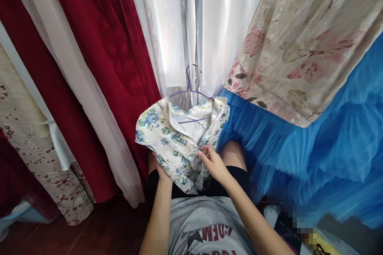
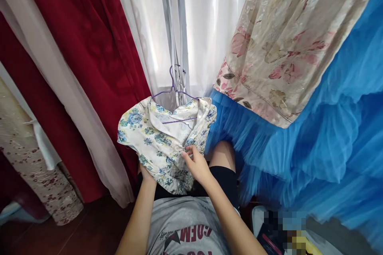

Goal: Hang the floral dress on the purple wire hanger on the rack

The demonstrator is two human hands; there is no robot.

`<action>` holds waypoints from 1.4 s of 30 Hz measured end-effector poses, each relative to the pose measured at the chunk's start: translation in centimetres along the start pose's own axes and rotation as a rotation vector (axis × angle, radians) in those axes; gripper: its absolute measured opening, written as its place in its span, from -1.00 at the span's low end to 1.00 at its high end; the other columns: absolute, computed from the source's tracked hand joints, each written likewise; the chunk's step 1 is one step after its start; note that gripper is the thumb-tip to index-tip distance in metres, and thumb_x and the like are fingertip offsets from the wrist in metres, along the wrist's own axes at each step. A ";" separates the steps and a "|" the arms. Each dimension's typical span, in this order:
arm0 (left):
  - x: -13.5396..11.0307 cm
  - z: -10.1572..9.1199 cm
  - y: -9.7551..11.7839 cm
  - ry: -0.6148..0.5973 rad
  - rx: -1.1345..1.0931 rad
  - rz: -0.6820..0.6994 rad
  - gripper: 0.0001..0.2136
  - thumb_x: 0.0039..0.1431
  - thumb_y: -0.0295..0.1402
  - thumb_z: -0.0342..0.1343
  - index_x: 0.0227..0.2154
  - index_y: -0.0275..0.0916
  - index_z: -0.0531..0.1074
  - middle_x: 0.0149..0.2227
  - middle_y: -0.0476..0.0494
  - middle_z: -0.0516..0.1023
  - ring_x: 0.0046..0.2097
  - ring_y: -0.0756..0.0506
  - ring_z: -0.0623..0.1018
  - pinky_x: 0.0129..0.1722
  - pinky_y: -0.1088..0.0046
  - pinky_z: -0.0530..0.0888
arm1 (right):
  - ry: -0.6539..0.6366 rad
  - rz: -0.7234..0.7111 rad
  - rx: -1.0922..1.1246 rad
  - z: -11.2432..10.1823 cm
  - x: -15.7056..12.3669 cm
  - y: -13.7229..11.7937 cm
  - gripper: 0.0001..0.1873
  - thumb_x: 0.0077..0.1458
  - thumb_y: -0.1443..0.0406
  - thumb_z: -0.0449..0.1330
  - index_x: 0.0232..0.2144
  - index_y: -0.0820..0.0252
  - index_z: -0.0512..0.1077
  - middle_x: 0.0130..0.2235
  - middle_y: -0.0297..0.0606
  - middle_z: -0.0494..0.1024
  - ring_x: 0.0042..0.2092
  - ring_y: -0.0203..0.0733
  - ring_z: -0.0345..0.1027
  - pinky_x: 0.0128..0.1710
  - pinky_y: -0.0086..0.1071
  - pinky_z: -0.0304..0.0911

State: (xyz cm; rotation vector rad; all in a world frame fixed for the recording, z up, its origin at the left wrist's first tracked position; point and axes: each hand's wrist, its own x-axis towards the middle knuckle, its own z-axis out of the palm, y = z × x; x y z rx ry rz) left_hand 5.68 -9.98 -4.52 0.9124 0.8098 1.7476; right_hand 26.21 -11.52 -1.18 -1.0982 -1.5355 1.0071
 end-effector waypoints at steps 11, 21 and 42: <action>-1.2 0.8 -1.1 0.062 -0.105 -0.257 -0.57 -0.16 -0.38 0.43 -0.14 -0.23 0.54 -0.11 -0.18 0.67 0.04 -0.26 0.63 0.08 0.18 0.54 | -0.034 0.166 0.322 2.1 2.5 -0.1 -0.70 0.10 0.09 0.18 -0.52 0.12 0.25 -0.61 -0.44 0.30 -0.59 -0.32 0.15 -0.56 -0.41 0.02; -1.2 -1.4 -3.4 0.490 0.369 0.392 -0.71 0.08 -0.33 0.30 -0.16 -0.19 0.37 -0.12 -0.13 0.48 -0.03 -0.13 0.53 0.05 0.31 0.44 | 0.037 0.176 0.338 0.8 1.6 -0.7 -0.67 0.00 0.09 0.26 -0.59 0.17 0.34 -0.69 -0.46 0.25 -0.65 -0.41 -0.06 -0.61 -0.42 -0.21; -4.3 5.9 -4.0 -0.364 1.091 0.317 -0.91 0.26 -0.47 0.00 -0.32 -0.14 0.33 -0.31 -0.11 0.48 -0.28 -0.13 0.50 -0.27 0.40 0.35 | 0.049 -0.082 0.380 -1.0 12.8 -14.2 -0.71 0.03 0.32 0.30 -0.67 0.29 0.43 -0.68 -0.37 0.37 -0.67 -0.49 -0.02 -0.67 -0.50 -0.11</action>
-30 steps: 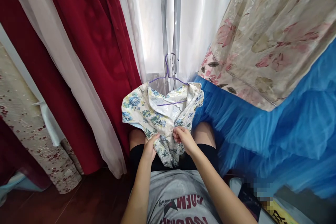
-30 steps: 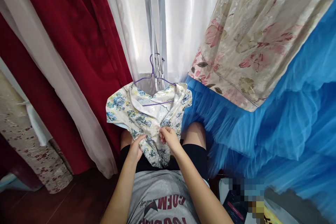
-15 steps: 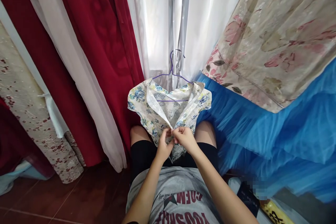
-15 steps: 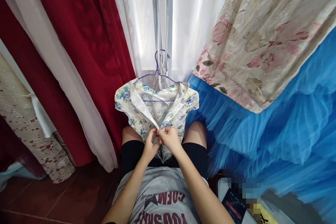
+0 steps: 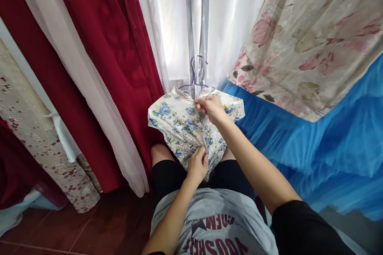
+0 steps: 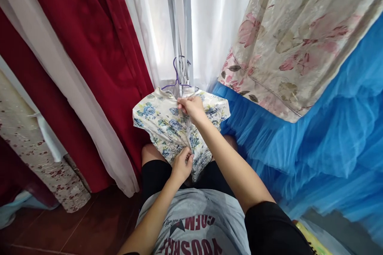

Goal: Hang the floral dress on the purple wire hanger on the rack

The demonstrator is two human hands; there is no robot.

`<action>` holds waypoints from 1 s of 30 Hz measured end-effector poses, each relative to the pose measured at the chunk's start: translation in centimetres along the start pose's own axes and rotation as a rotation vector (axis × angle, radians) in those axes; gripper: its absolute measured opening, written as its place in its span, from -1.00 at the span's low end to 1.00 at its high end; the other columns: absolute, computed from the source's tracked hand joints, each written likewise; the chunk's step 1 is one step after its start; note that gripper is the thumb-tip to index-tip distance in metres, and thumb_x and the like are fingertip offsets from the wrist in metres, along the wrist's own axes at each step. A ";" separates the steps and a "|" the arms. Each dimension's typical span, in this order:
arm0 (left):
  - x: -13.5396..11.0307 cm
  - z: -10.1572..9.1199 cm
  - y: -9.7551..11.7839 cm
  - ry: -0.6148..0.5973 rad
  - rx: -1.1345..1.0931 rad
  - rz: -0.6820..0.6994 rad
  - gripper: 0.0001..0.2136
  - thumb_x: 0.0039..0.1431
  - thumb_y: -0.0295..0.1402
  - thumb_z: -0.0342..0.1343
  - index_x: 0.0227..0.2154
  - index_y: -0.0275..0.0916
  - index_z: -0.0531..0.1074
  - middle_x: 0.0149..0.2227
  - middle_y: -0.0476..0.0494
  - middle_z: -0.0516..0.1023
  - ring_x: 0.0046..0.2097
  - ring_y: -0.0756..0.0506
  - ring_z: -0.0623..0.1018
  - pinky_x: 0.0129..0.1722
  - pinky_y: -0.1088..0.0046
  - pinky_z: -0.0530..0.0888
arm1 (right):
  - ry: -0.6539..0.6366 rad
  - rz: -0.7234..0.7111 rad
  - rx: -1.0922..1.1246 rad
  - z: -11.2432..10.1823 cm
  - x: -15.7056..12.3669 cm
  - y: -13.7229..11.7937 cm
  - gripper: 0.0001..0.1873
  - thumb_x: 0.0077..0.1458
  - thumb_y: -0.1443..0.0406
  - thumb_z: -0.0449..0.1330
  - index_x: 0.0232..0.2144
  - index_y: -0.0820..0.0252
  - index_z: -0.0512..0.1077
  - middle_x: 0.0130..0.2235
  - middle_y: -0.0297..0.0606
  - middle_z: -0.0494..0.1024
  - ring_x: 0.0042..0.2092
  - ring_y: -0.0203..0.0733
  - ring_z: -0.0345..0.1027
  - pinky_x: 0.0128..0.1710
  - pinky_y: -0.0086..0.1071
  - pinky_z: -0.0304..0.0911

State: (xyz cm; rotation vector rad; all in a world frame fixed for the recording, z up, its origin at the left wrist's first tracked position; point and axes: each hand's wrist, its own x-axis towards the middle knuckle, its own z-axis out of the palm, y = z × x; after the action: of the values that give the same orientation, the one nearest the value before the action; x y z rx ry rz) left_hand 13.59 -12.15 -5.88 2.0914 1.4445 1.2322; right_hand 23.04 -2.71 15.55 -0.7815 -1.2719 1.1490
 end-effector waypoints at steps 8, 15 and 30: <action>-0.7 0.8 -1.3 -0.093 -0.082 -0.053 -0.93 0.24 -0.48 0.08 -0.31 -0.16 0.40 -0.30 -0.11 0.54 -0.28 -0.12 0.54 -0.25 0.39 0.42 | 0.030 -0.048 0.042 -0.3 -0.7 -1.4 -0.77 0.05 0.30 0.30 -0.58 0.25 0.41 -0.66 -0.43 0.36 -0.67 -0.49 0.00 -0.69 -0.53 -0.11; 7.9 -9.9 4.5 0.387 -0.093 0.315 -0.69 0.43 -0.29 0.01 0.17 -0.15 0.35 -0.14 -0.15 0.57 -0.11 -0.10 0.57 0.00 0.32 0.47 | -0.022 -0.153 -0.080 -1.0 -3.5 -1.7 -0.77 0.13 0.22 0.27 -0.49 0.20 0.38 -0.65 -0.44 0.38 -0.67 -0.44 0.12 -0.64 -0.51 0.00; 17.3 -17.4 7.2 0.595 -0.259 0.442 -0.74 0.42 -0.17 0.05 -0.30 -0.24 0.47 -0.40 -0.03 0.46 -0.32 -0.01 0.49 -0.28 0.52 0.40 | 0.025 -0.201 -0.532 0.7 -2.7 6.0 -0.79 0.13 0.21 0.17 -0.50 0.12 0.28 -0.60 -0.41 0.36 -0.52 -0.27 0.22 -0.50 -0.42 0.02</action>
State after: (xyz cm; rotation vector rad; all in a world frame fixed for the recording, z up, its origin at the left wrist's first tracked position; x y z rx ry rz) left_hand 6.25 -3.70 17.12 2.0104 0.9441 2.2252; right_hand 21.28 -3.65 9.24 -1.0209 -1.6209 0.6386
